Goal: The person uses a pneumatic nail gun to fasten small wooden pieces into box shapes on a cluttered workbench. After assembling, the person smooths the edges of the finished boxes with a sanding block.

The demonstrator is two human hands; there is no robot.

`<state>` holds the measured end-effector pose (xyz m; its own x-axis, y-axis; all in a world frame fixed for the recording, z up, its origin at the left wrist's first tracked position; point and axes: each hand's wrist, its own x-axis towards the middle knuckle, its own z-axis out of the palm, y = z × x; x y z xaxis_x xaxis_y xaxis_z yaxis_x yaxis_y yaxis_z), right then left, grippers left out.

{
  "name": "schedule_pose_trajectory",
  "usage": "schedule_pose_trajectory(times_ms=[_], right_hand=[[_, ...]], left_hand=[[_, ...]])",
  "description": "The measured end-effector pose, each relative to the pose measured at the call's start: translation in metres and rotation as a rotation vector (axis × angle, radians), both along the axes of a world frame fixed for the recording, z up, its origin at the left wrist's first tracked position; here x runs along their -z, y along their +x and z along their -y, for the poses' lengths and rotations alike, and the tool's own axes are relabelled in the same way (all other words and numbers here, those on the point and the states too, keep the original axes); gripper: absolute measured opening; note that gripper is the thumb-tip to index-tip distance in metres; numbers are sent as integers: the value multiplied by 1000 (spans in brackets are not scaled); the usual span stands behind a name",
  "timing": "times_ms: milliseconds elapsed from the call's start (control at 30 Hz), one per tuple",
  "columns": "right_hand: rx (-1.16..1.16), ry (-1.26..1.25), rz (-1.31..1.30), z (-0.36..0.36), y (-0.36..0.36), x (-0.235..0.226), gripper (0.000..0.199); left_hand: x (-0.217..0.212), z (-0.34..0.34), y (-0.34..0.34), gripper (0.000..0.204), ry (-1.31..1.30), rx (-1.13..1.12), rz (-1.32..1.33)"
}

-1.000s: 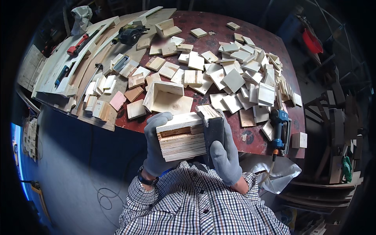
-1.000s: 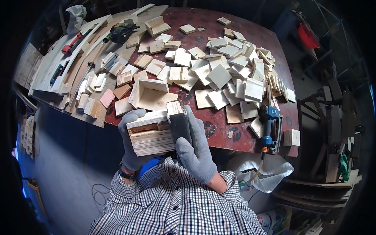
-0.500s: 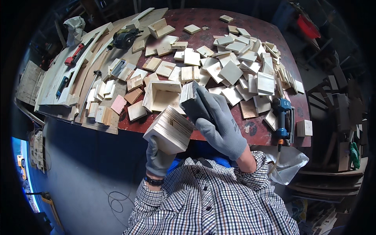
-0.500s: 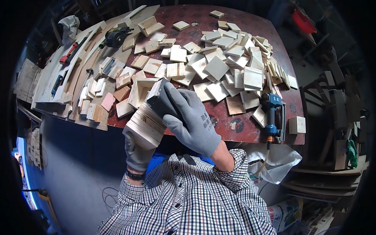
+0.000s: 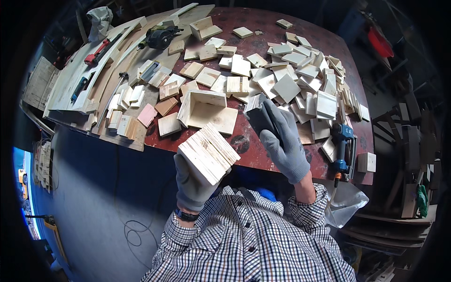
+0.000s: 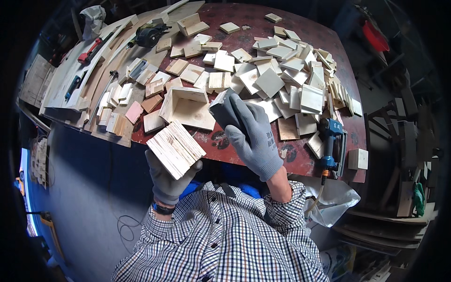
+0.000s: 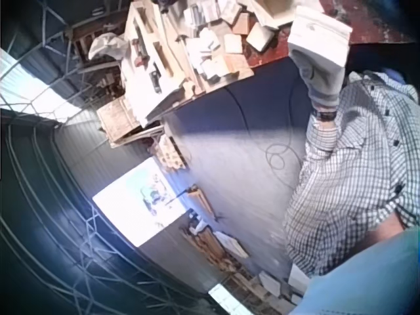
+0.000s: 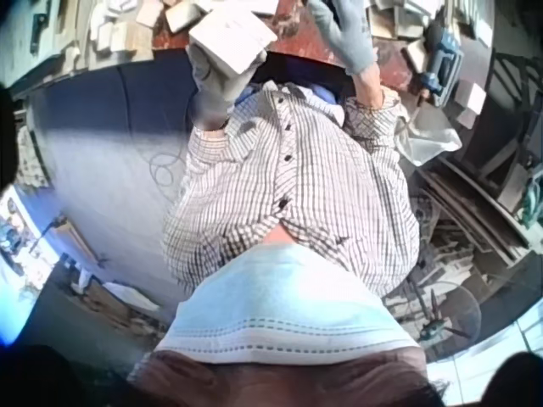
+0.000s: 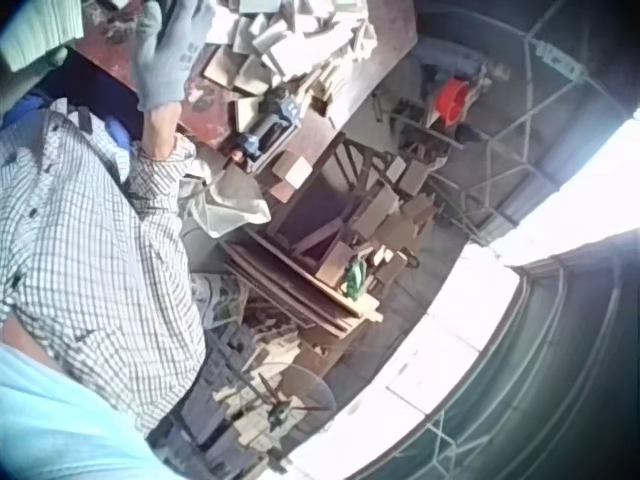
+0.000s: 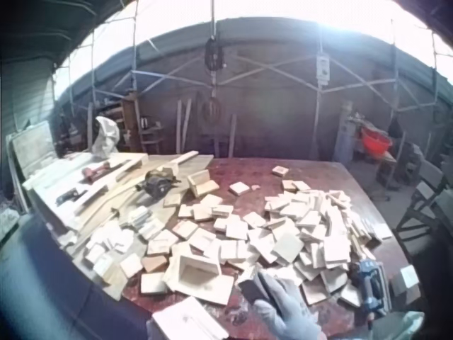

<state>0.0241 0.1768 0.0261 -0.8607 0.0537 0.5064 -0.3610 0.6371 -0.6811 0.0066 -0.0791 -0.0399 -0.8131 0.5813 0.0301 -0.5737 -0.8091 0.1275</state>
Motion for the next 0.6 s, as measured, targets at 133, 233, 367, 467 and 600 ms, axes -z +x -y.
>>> schedule_pose_trajectory(times_ms=[133, 233, 367, 467, 600], right_hand=[[-187, 247, -56, 26, -5, -23, 65], [-222, 370, -46, 37, 2, -24, 68], [-483, 366, -12, 38, 32, -21, 68], [-260, -14, -15, 25, 16, -4, 64], [-157, 78, -83, 24, -10, -13, 64]], left_hand=[[-7, -7, 2, 87, -189, -54, -105], [-6, -3, -2, 87, -126, 5, -50], [-2, 8, -15, 87, -628, -207, -237], [7, 18, -32, 88, -93, 44, -246], [-18, 3, -7, 90, -400, -4, -124]])
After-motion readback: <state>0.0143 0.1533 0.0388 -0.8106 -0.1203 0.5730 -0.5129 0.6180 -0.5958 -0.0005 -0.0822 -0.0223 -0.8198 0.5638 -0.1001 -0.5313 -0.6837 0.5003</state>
